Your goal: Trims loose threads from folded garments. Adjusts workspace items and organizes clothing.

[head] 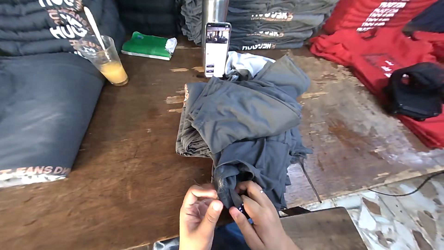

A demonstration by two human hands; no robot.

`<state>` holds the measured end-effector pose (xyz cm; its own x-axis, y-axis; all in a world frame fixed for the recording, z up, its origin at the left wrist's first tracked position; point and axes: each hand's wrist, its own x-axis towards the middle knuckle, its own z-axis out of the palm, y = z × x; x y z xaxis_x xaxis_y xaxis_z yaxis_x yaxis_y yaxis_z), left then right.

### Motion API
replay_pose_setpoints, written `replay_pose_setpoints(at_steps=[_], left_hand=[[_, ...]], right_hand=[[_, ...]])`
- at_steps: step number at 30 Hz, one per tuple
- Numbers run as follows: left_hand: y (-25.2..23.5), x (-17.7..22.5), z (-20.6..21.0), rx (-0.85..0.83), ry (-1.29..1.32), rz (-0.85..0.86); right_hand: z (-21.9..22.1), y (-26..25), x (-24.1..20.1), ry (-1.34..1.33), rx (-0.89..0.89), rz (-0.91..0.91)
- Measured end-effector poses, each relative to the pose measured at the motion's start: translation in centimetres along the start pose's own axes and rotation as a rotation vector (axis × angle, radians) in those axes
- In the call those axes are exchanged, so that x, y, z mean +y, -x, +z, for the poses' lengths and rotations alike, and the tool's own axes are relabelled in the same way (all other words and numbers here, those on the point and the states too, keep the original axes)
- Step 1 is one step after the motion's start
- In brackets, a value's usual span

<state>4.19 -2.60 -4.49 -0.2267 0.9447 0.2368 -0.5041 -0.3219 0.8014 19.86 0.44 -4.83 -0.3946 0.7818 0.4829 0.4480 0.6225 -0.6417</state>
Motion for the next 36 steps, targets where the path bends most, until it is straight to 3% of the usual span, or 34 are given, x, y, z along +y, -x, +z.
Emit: replay_pose_setpoints(at_steps=[2, 10, 22, 27, 31, 34, 36], left_hand=[[-0.4, 0.0, -0.1, -0.041, -0.005, 0.021], [-0.9, -0.4, -0.4, 0.052, -0.158, 0.087], [-0.3, 0.7, -0.3, -0.078, -0.263, 0.162], [-0.3, 0.6, -0.2, -0.013, -0.267, 0.169], [-0.4, 0.3, -0.1, 0.010, -0.276, 0.175], [-0.4, 0.3, 0.1, -0.020, -0.359, 0.183], [-0.3, 0.1, -0.2, -0.051, -0.451, 0.260]], right_hand=[[-0.2, 0.1, 0.2, -0.044, -0.004, -0.004], [-0.5, 0.3, 0.5, -0.053, -0.025, -0.009], [-0.2, -0.4, -0.1, 0.021, -0.024, -0.026], [-0.8, -0.4, -0.2, -0.022, -0.030, -0.026], [-2.4, -0.9, 0.3, -0.083, 0.090, 0.008], [-2.7, -2.4, 1.8, 0.058, 0.239, -0.015], [-2.2, -3.3, 3.0, 0.120, 0.225, -0.018]])
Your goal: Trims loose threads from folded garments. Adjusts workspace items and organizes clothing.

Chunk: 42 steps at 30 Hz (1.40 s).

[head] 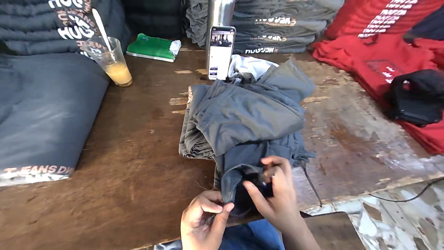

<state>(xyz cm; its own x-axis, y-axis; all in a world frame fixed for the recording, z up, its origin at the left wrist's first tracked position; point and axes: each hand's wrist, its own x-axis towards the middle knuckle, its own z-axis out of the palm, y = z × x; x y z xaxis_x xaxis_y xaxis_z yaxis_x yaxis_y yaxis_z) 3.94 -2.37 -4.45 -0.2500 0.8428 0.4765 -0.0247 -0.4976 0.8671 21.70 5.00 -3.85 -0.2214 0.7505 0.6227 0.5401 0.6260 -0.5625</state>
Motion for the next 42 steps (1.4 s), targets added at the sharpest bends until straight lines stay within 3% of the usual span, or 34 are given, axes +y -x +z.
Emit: replay_pose_setpoints(at_steps=[2, 4, 7, 11, 13, 16, 19, 25, 42], left_hand=[[0.0, -0.2, -0.6, -0.040, -0.110, 0.143], [-0.3, 0.0, -1.5, -0.120, -0.211, 0.279], [-0.6, 0.2, -3.1, -0.318, -0.311, 0.301], [-1.0, -0.2, -3.7, -0.475, -0.418, 0.171], [-0.9, -0.5, -3.5, -0.451, -0.398, 0.081], [-0.9, -0.7, -3.2, -0.392, -0.305, -0.049], [-0.5, -1.2, -2.6, -0.345, -0.390, -0.096], [-0.3, -0.6, -2.2, -0.358, -0.248, -0.213], [-0.2, -0.1, -2.7, -0.371, -0.243, -0.183]], right_hand=[[0.2, -0.3, 0.9, -0.066, -0.046, -0.013], [-0.9, -0.1, 1.2, -0.337, -0.047, -0.007], [-3.4, 0.5, 1.2, -0.600, -0.009, -0.004], [-4.7, 2.2, 2.4, -0.149, -0.236, 0.051], [-4.3, 2.5, 1.8, 0.020, -0.347, 0.067], [-3.9, 2.4, 0.5, 0.140, -0.399, 0.038], [-3.5, 2.6, 0.4, 0.259, -0.410, -0.048], [-3.3, 3.4, 1.3, 0.338, -0.425, -0.150], [-2.2, 3.6, 0.3, 0.480, -0.407, -0.201]])
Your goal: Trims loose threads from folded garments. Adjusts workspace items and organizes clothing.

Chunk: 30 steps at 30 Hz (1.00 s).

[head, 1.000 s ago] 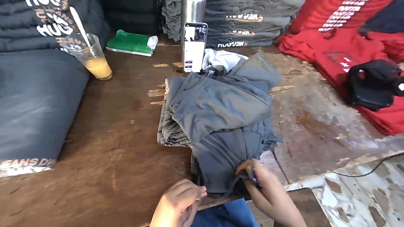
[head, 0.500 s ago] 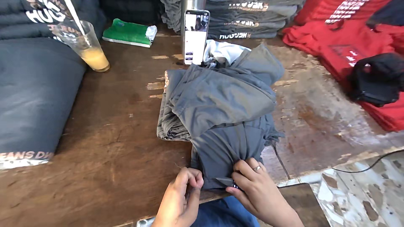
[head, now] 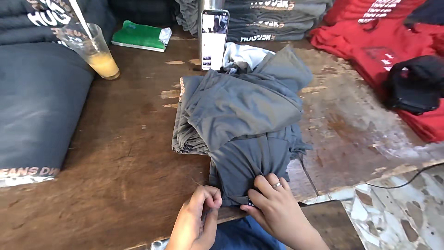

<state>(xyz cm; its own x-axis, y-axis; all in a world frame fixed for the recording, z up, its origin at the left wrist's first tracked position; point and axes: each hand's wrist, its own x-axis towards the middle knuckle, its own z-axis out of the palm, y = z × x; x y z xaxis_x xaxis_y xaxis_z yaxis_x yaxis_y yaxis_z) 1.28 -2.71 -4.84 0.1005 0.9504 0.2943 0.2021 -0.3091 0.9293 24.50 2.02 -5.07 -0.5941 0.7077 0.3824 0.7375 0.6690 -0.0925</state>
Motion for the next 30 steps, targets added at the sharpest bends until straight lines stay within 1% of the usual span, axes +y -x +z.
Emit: replay_pose_setpoints(at_steps=[5, 7, 10, 11, 13, 14, 15, 16, 17, 18, 19, 20, 21, 24, 25, 26, 28, 30], left_hand=[[-0.3, -0.2, -0.4, 0.057, 0.053, 0.032], [-0.4, -0.3, 0.1, 0.082, -0.059, 0.054], [-0.6, -0.1, 1.4, 0.137, -0.313, 0.071], [-0.6, -0.2, 1.7, 0.139, -0.343, 0.075], [-0.5, -0.2, 1.3, 0.092, -0.245, 0.054], [-0.4, 0.1, 0.6, 0.029, -0.129, 0.039], [-0.3, 0.5, -0.4, -0.077, 0.009, 0.025], [-0.2, 1.0, -1.7, -0.231, 0.131, 0.014], [-0.2, 1.6, -2.9, -0.408, 0.190, 0.005], [-0.2, 2.2, -3.9, -0.580, 0.180, -0.002], [-0.2, 2.7, -4.6, -0.704, 0.115, -0.011], [-0.2, 3.2, -4.8, -0.744, 0.021, -0.011], [-0.1, 3.6, -4.7, -0.681, -0.080, 0.001], [-0.7, 3.0, -2.1, -0.235, -0.289, 0.093], [-1.1, 2.3, -1.0, -0.138, -0.349, 0.124], [-1.4, 1.5, 0.2, -0.078, -0.416, 0.152], [-1.6, -0.3, 2.0, -0.020, -0.546, 0.209], [-1.5, -1.1, 2.3, 0.018, -0.559, 0.264]], right_hand=[[-0.3, 0.3, 0.7, -0.139, -0.017, -0.002], [-0.4, 0.5, 0.9, -0.192, -0.028, 0.020], [-1.3, 0.3, 0.8, -0.229, -0.081, 0.046], [-1.2, 0.3, 0.9, -0.240, -0.079, 0.047], [-0.6, 0.6, 1.4, -0.263, -0.044, 0.028], [-0.6, 0.6, 1.7, -0.314, -0.041, 0.027], [-0.9, 0.7, 2.1, -0.387, -0.062, 0.035], [-1.4, 0.6, 2.4, -0.482, -0.096, 0.053], [-1.9, 0.5, 2.6, -0.583, -0.113, 0.075], [-2.2, 0.4, 2.9, -0.664, -0.117, 0.083], [-2.3, 0.3, 3.2, -0.724, -0.109, 0.071], [-2.3, 0.2, 3.5, -0.756, -0.100, 0.058], [-2.2, 0.2, 3.7, -0.775, -0.087, 0.047], [-1.2, 0.5, 4.1, -0.760, -0.035, 0.016], [-0.9, 0.6, 4.3, -0.757, -0.015, 0.005], [-0.7, 0.7, 4.3, -0.759, 0.001, -0.002], [-0.6, 0.7, 4.3, -0.765, 0.013, -0.012], [-0.6, 0.6, 4.4, -0.765, 0.021, -0.004]])
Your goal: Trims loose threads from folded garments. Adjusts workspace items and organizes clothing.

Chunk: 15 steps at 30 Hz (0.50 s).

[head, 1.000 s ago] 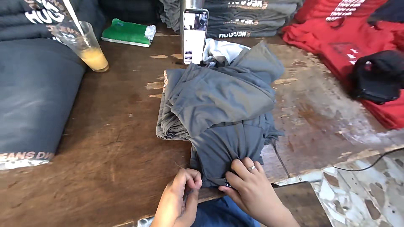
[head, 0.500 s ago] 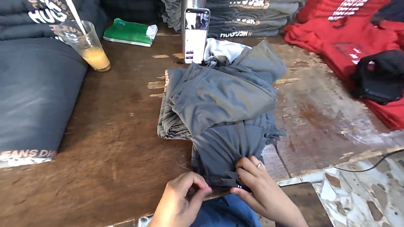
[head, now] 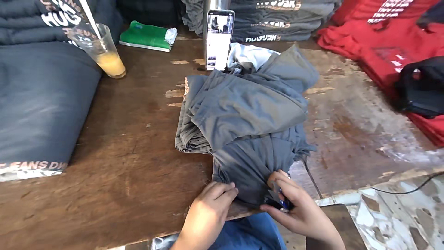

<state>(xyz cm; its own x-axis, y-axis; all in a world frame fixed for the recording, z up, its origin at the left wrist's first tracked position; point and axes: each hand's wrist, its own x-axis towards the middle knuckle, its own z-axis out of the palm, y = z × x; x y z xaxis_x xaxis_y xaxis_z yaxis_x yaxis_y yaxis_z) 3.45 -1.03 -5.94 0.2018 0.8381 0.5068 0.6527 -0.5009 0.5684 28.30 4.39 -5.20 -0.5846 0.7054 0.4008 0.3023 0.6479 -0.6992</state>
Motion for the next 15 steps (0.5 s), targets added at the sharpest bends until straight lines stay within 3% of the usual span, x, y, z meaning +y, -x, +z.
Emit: replay_pose_setpoints(at_steps=[3, 5, 8, 10, 12, 15], left_hand=[[0.1, -0.2, -2.1, -0.009, 0.199, 0.051], [0.4, -0.2, -4.7, -0.115, 0.373, 0.044], [1.0, -0.5, -8.4, -0.535, 0.566, 0.033], [1.1, -0.6, -9.2, -0.700, 0.634, 0.017], [0.6, -0.4, -9.0, -0.666, 0.609, 0.035], [-0.4, 1.0, -6.8, -0.361, 0.452, 0.026]], right_hand=[[-0.3, -0.2, -0.6, -0.010, -0.001, 0.051], [-0.6, -0.3, -0.6, -0.023, -0.002, 0.072], [-0.6, 0.0, 0.1, -0.065, -0.010, 0.053], [-0.6, 0.2, 0.2, -0.106, 0.004, 0.052], [-0.3, 0.5, 0.8, -0.141, 0.045, 0.053], [1.0, 0.1, 0.4, -0.156, 0.214, 0.010]])
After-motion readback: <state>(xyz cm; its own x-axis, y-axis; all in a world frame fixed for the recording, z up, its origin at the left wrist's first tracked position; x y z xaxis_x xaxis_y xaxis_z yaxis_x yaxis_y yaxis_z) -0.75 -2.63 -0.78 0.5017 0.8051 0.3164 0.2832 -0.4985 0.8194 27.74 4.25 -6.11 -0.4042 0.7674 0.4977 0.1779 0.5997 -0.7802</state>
